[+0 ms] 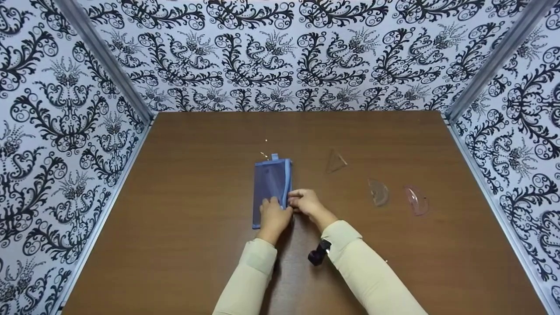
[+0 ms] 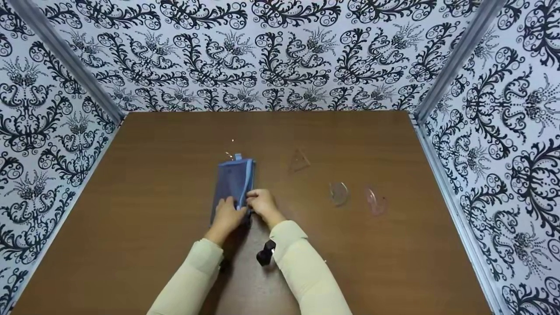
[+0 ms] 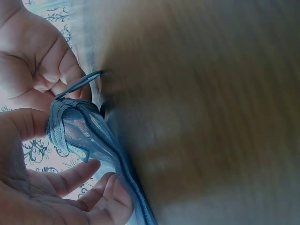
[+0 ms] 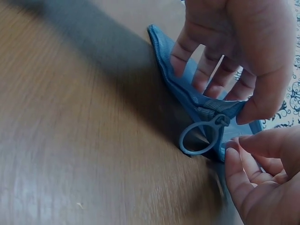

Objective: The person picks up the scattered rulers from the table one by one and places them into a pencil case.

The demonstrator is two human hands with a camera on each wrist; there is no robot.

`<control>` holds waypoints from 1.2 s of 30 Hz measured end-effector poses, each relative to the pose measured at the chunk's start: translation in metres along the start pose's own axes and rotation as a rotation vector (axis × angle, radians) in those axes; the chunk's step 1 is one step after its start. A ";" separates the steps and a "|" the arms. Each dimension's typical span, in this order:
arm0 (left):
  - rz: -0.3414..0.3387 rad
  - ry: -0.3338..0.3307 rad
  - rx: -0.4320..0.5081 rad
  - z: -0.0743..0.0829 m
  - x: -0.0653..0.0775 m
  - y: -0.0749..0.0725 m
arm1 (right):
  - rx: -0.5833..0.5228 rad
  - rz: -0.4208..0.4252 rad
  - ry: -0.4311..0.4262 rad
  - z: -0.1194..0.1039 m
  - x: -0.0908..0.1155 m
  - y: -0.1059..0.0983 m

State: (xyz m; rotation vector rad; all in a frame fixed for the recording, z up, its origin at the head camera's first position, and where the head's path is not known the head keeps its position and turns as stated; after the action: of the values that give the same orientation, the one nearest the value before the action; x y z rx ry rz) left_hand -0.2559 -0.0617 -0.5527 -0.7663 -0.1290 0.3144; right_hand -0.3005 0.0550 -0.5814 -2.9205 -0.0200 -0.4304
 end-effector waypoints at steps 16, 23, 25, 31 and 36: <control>-0.037 -0.036 -0.030 -0.002 0.001 0.003 | 0.001 0.031 0.000 -0.003 0.002 -0.020; -0.035 -0.031 -0.027 -0.002 0.001 0.002 | 0.034 0.051 -0.037 -0.011 0.002 -0.035; -0.034 -0.031 -0.030 -0.002 0.001 0.002 | 0.047 0.056 -0.053 -0.013 0.002 -0.039; -0.014 -0.020 -0.033 0.000 0.002 -0.001 | 0.083 0.083 -0.127 -0.022 0.000 -0.051; 0.007 0.006 -0.032 0.002 0.003 -0.003 | 0.149 0.118 -0.226 -0.032 0.000 -0.060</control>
State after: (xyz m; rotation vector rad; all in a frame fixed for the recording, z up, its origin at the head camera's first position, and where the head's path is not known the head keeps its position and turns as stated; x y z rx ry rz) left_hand -0.2533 -0.0614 -0.5491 -0.7996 -0.1262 0.3177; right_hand -0.3124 0.1073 -0.5399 -2.7885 0.0848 -0.0747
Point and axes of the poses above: each hand's wrist, its own x-axis away from the middle knuckle, its own y-axis out of the palm, z = x × y, the point moved 9 cm from there along -x, towards the middle knuckle, and after that the axes turned 9 degrees about z, right-handed, at the moved point
